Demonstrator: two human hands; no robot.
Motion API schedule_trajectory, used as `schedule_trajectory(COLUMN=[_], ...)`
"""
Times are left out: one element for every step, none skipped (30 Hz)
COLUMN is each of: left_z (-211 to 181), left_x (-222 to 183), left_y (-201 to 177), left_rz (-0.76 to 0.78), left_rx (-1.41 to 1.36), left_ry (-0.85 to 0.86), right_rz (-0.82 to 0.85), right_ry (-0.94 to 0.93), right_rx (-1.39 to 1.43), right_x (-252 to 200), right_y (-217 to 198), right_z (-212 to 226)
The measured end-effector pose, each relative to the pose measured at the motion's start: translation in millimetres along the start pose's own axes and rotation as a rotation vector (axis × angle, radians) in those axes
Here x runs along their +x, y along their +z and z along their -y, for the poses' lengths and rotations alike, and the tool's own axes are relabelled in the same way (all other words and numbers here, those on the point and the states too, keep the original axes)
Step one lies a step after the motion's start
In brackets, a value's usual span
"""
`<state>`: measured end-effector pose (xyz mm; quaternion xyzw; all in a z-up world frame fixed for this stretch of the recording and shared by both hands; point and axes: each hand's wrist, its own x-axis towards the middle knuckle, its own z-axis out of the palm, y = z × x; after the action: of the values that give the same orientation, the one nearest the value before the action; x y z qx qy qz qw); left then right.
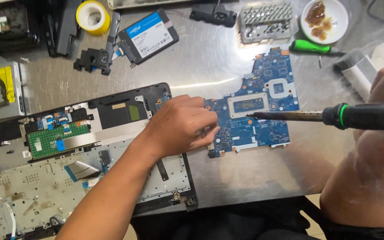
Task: Repairing traces and soldering components on a laptop motherboard using a soldering iron and cleaning tools.
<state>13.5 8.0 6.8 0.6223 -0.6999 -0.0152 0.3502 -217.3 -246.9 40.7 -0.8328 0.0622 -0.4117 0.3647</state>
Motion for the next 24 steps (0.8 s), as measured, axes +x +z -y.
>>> schedule_trajectory(left_z=[-0.8, -1.0, -1.0, -2.2, -3.0, -2.8, -3.8, -3.8, -3.5, -3.8, -3.7, -5.3, -4.2, -3.9, -3.4, -3.6, -3.6, -3.7, -3.7, -2.9, -2.0, -2.1, -2.0, -2.5], left_x=[-1.0, -1.0, -0.9, -0.1, 0.7, 2.4, 2.3, 2.8, 3.3, 4.6, 5.6, 4.3, 5.9, 5.6, 5.0, 5.1, 5.0, 4.6, 2.6, 1.9, 1.3, 1.6, 1.8, 1.5], left_y=[-4.8, -9.1, -13.2, -15.5, -17.9, -20.4, -21.3, -22.0, -22.3, -22.1, -21.5, -20.9, -19.4, -18.2, -17.0, -17.1, -17.3, -17.3, -17.0, -16.6, -16.1, -15.9, -15.6, -15.8], left_rz=[-0.003, -0.001, 0.0, -0.002, -0.052, -0.1, -0.102, -0.097, -0.091, -0.095, -0.088, -0.077, -0.078, -0.079, -0.081, -0.079, -0.086, -0.092, -0.091, -0.088, -0.085, -0.086, -0.094, -0.101], left_rx=[0.004, -0.008, -0.02, -0.017, -0.031, -0.046, -0.044, -0.04, -0.035, -0.034, -0.036, -0.04, -0.042, -0.042, -0.043, -0.04, -0.045, -0.051, -0.048, -0.045, -0.042, -0.041, -0.046, -0.052], left_ry=[0.019, -0.039, -0.098, -0.075, -0.094, -0.11, -0.085, -0.109, -0.133, -0.109, -0.13, -0.159, -0.143, -0.147, -0.152, -0.145, -0.161, -0.177, -0.17, -0.197, -0.223, -0.215, -0.232, -0.252], right_rz=[-0.013, -0.117, -0.22, -0.235, -0.241, -0.248, -0.265, -0.388, -0.511, -0.525, -0.542, -0.557, -0.567, -0.61, -0.654, -0.66, -0.721, -0.782, -0.788, -0.817, -0.845, -0.85, -0.786, -0.72], right_ry=[-0.01, 0.077, 0.163, 0.15, 0.181, 0.21, 0.196, 0.252, 0.303, 0.285, 0.259, 0.241, 0.231, 0.251, 0.269, 0.265, 0.292, 0.318, 0.314, 0.299, 0.284, 0.278, 0.257, 0.24], right_rx=[-0.011, 0.055, 0.123, 0.112, 0.144, 0.176, 0.165, 0.271, 0.38, 0.37, 0.346, 0.322, 0.313, 0.302, 0.291, 0.291, 0.283, 0.274, 0.274, 0.234, 0.193, 0.191, 0.138, 0.084], right_x=[0.0, 0.6, 1.5, 6.0, 10.5, 15.6, 19.4, 24.1, 28.6, 34.7, 40.5, 44.8, 50.1, 54.6, 58.9, 58.6, 58.3, 57.8, 59.0, 61.4, 63.7, 64.5, 65.3, 66.3], right_y=[-5.4, -11.6, -18.2, -23.6, -29.0, -34.7, -36.3, -38.2, -40.1, -38.5, -36.4, -33.4, -30.9, -27.1, -22.8, -24.4, -25.6, -26.7, -27.6, -29.1, -30.5, -33.8, -37.0, -40.0], right_z=[-11.2, -23.1, -35.2, -35.5, -35.9, -36.5, -32.4, -28.8, -25.4, -16.9, -8.7, -0.1, 8.7, 17.1, 25.4, 23.1, 20.8, 18.7, 14.5, 9.9, 5.2, -2.0, -9.2, -16.2])
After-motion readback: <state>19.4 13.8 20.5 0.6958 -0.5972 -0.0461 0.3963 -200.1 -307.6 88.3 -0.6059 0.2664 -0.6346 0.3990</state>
